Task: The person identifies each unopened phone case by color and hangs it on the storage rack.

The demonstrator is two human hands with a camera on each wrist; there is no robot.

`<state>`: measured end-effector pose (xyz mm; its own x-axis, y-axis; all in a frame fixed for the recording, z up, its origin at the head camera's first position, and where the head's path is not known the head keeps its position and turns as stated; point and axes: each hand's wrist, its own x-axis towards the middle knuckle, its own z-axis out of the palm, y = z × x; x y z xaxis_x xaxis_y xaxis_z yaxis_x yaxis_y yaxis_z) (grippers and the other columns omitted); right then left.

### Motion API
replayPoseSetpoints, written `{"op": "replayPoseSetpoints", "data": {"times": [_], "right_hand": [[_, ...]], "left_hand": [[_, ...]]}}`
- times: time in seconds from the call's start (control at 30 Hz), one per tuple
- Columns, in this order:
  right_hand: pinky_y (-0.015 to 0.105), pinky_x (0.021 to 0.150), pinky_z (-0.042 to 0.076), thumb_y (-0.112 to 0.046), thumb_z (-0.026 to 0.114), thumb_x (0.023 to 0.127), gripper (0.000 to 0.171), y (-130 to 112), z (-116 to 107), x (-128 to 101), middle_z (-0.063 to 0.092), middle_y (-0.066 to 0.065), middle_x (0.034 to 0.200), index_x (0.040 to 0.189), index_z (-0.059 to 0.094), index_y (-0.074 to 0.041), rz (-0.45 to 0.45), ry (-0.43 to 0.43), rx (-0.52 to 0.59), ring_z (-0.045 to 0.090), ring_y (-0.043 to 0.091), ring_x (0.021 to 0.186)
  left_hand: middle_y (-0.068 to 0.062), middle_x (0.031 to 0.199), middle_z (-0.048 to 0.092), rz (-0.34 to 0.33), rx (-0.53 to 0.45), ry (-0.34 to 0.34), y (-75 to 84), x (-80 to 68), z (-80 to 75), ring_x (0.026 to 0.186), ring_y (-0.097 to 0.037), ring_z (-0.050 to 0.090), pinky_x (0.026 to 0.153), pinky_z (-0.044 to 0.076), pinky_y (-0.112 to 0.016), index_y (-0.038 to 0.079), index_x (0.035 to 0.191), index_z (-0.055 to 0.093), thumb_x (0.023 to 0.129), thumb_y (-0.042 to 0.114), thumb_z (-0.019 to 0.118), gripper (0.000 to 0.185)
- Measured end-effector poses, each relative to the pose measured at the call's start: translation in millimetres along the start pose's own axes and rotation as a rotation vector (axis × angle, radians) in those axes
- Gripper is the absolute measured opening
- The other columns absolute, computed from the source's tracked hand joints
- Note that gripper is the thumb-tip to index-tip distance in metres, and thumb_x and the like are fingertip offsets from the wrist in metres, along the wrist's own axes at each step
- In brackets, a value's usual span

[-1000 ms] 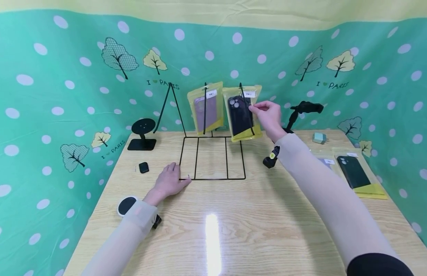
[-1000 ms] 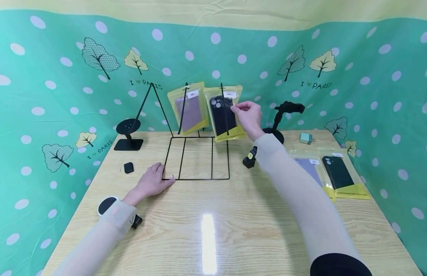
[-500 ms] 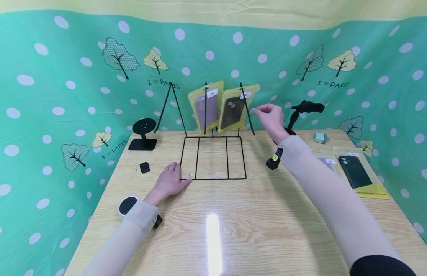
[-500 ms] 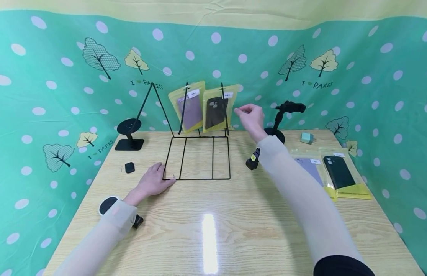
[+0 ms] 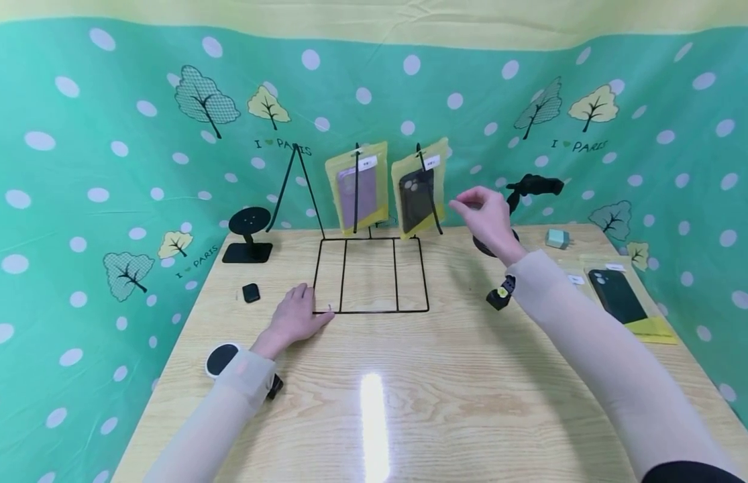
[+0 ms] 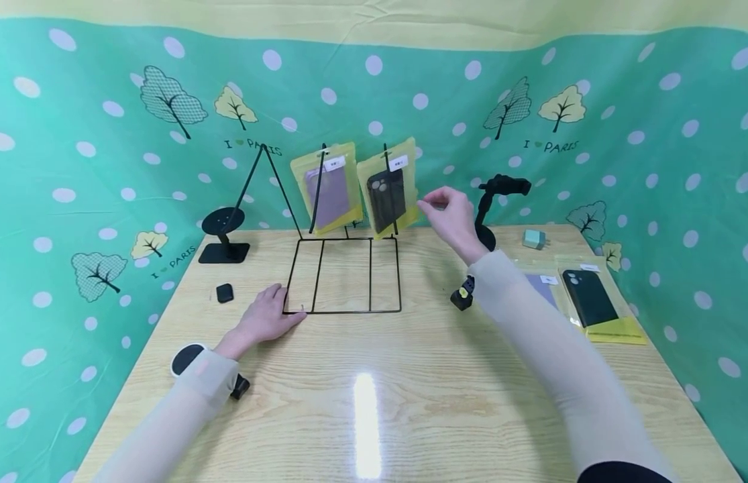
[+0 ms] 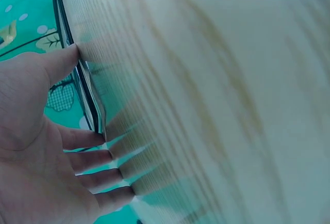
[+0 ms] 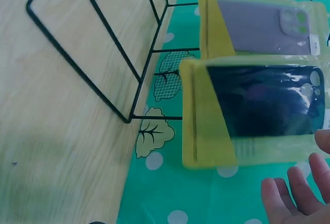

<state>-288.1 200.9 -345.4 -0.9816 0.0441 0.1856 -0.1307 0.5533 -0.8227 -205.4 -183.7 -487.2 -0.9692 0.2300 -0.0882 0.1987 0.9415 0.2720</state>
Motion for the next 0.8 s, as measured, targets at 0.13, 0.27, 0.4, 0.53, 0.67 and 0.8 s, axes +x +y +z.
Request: {"op": "replayPoseSetpoints", "data": {"times": [0.13, 0.27, 0.4, 0.53, 0.67, 0.8], "right_hand": [[0.039, 0.088, 0.046, -0.039, 0.065, 0.091, 0.035, 8.1, -4.4, -10.8, 0.063, 0.004, 0.110, 0.110, 0.065, -0.009, -0.040, -0.017, -0.018, 0.057, 0.019, 0.103], [0.038, 0.084, 0.048, -0.035, 0.066, 0.091, 0.032, 20.0, -8.7, -22.7, 0.064, 0.005, 0.108, 0.107, 0.065, -0.008, -0.085, -0.031, -0.022, 0.059, 0.020, 0.098], [0.037, 0.079, 0.049, -0.031, 0.066, 0.091, 0.029, 34.4, -16.9, -35.3, 0.065, 0.007, 0.103, 0.106, 0.065, -0.006, -0.110, -0.040, -0.039, 0.060, 0.021, 0.093], [0.038, 0.078, 0.048, -0.030, 0.066, 0.092, 0.029, 54.3, -28.5, -48.0, 0.065, 0.009, 0.102, 0.106, 0.066, -0.005, -0.106, -0.046, -0.081, 0.060, 0.023, 0.092], [0.042, 0.080, 0.047, -0.027, 0.064, 0.093, 0.029, 79.4, -41.4, -62.3, 0.065, 0.013, 0.104, 0.108, 0.065, -0.002, -0.084, -0.046, -0.158, 0.060, 0.027, 0.095], [0.046, 0.079, 0.048, -0.025, 0.063, 0.094, 0.028, 105.4, -55.9, -75.3, 0.065, 0.016, 0.104, 0.108, 0.064, -0.001, -0.069, -0.052, -0.241, 0.060, 0.031, 0.096]], "left_hand": [[-0.033, 0.144, 0.028, 0.000, -0.001, 0.003, 1.2, -0.5, -1.6, 0.131, -0.048, 0.028, 0.104, 0.030, -0.056, -0.015, 0.138, 0.033, 0.093, 0.049, 0.055, 0.081], [-0.034, 0.143, 0.029, 0.003, -0.003, 0.010, 2.7, -1.3, -2.6, 0.130, -0.049, 0.029, 0.103, 0.030, -0.056, -0.016, 0.138, 0.034, 0.093, 0.047, 0.056, 0.080], [-0.033, 0.143, 0.030, 0.004, 0.000, 0.011, 2.2, -1.1, -2.5, 0.130, -0.048, 0.030, 0.103, 0.031, -0.056, -0.015, 0.138, 0.035, 0.092, 0.048, 0.057, 0.081], [-0.033, 0.143, 0.030, 0.001, 0.005, 0.008, 0.6, -0.2, -1.9, 0.130, -0.048, 0.029, 0.102, 0.032, -0.056, -0.015, 0.138, 0.034, 0.091, 0.050, 0.057, 0.083], [-0.033, 0.143, 0.030, 0.002, 0.004, 0.003, 0.0, -0.2, -1.1, 0.130, -0.048, 0.029, 0.103, 0.031, -0.056, -0.015, 0.139, 0.033, 0.091, 0.051, 0.056, 0.085], [-0.034, 0.143, 0.029, 0.002, 0.007, -0.001, -0.1, -0.6, -0.8, 0.130, -0.048, 0.029, 0.103, 0.031, -0.056, -0.015, 0.139, 0.032, 0.092, 0.051, 0.055, 0.085]]}}
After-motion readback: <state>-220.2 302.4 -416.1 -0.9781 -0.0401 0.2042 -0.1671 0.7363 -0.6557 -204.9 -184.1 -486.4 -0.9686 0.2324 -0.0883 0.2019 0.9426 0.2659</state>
